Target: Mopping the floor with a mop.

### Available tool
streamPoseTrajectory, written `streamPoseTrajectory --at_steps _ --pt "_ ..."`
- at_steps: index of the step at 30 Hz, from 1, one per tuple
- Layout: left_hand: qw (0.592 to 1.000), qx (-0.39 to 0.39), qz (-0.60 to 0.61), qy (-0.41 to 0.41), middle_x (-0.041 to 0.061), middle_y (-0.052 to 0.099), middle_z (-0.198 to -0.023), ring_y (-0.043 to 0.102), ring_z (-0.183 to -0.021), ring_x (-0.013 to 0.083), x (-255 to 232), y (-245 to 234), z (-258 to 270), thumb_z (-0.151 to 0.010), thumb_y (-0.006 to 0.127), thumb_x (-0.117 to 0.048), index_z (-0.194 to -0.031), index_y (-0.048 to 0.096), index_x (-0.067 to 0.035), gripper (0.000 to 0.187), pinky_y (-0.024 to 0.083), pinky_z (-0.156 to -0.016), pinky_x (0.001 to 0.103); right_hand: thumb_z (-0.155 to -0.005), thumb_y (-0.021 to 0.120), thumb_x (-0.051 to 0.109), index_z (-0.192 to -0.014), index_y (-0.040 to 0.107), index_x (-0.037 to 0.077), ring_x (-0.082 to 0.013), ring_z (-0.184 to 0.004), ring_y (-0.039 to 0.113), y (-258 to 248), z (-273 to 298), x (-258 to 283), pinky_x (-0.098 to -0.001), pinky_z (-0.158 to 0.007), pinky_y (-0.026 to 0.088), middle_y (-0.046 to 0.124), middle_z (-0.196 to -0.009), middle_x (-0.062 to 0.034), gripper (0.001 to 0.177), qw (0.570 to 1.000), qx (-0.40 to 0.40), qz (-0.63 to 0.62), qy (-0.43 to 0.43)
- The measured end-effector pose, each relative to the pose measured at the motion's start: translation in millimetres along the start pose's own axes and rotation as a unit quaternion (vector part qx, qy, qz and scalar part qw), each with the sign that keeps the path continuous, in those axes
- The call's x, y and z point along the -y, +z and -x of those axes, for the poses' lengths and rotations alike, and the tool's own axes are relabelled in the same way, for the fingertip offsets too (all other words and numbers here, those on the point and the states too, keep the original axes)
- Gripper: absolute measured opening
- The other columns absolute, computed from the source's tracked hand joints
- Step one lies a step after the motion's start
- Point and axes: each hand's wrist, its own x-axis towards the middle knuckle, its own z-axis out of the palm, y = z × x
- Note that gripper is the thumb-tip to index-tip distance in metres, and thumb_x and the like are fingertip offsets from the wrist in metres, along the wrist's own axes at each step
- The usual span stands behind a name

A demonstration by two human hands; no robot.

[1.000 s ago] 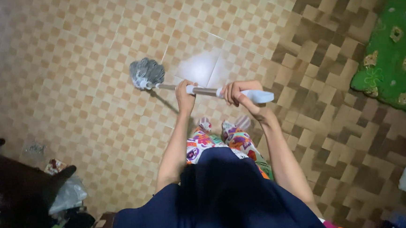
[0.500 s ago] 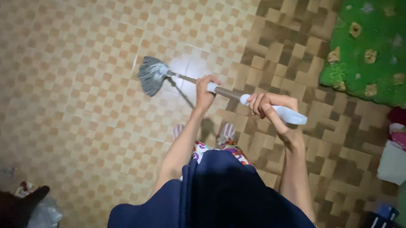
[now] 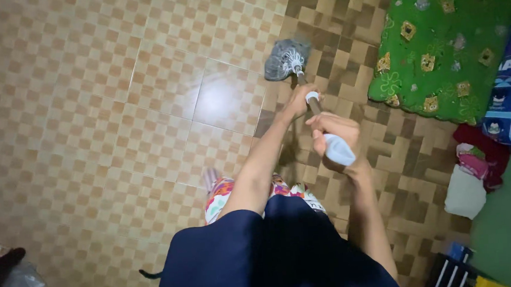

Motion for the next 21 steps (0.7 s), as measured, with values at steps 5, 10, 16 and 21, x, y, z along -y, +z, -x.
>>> streamPoseTrajectory --at_steps 5,10,16,21 --pt "0.993 0.04 -0.112 -0.011 0.014 0.072 -0.084 0.071 -0.08 0.0312 -40.5 -31.1 28.6 -0.08 0.071 -0.015 -0.091 0.072 -0.009 0.013 0.051 -0.068 0.04 -0.094 0.055 0.0 -0.073 0.05 -0.001 -0.0249 -0.068 0.056 0.4 17.7 -4.8 -0.0418 -0.083 0.059 0.051 -0.07 -0.0076 0.022 0.994 -0.031 -0.104 -0.016" --pt "0.985 0.029 -0.167 0.04 0.017 0.071 -0.084 0.067 -0.086 0.0373 -91.3 -80.2 79.6 -0.085 0.073 -0.02 -0.092 0.073 -0.008 0.014 0.047 -0.076 0.048 -0.086 0.056 0.006 -0.067 0.048 0.001 -0.0219 -0.057 0.048 20.2 18.6 33.4 -0.0424 -0.076 0.057 0.046 -0.062 -0.0063 0.021 0.982 -0.002 -0.172 -0.08" --pt "0.965 -0.028 -0.261 0.025 0.017 0.068 -0.09 0.061 -0.095 0.0379 -116.9 -128.0 148.7 -0.089 0.077 -0.02 -0.087 0.069 -0.006 0.017 0.046 -0.089 0.049 -0.096 0.058 0.016 -0.066 0.044 0.007 -0.0202 -0.057 0.048 27.3 30.2 50.9 -0.0419 -0.079 0.055 0.047 -0.061 -0.0044 0.034 0.955 0.041 -0.289 -0.045" --pt "0.961 -0.122 -0.248 -0.01 0.013 0.069 -0.093 0.06 -0.096 0.0373 -90.7 -163.1 189.8 -0.079 0.073 -0.011 -0.092 0.069 -0.007 0.014 0.047 -0.087 0.047 -0.095 0.061 0.017 -0.07 0.053 0.005 -0.0192 -0.078 0.056 43.3 28.1 16.8 -0.0466 -0.097 0.05 0.053 -0.068 -0.0036 0.028 0.934 0.069 -0.35 -0.023"
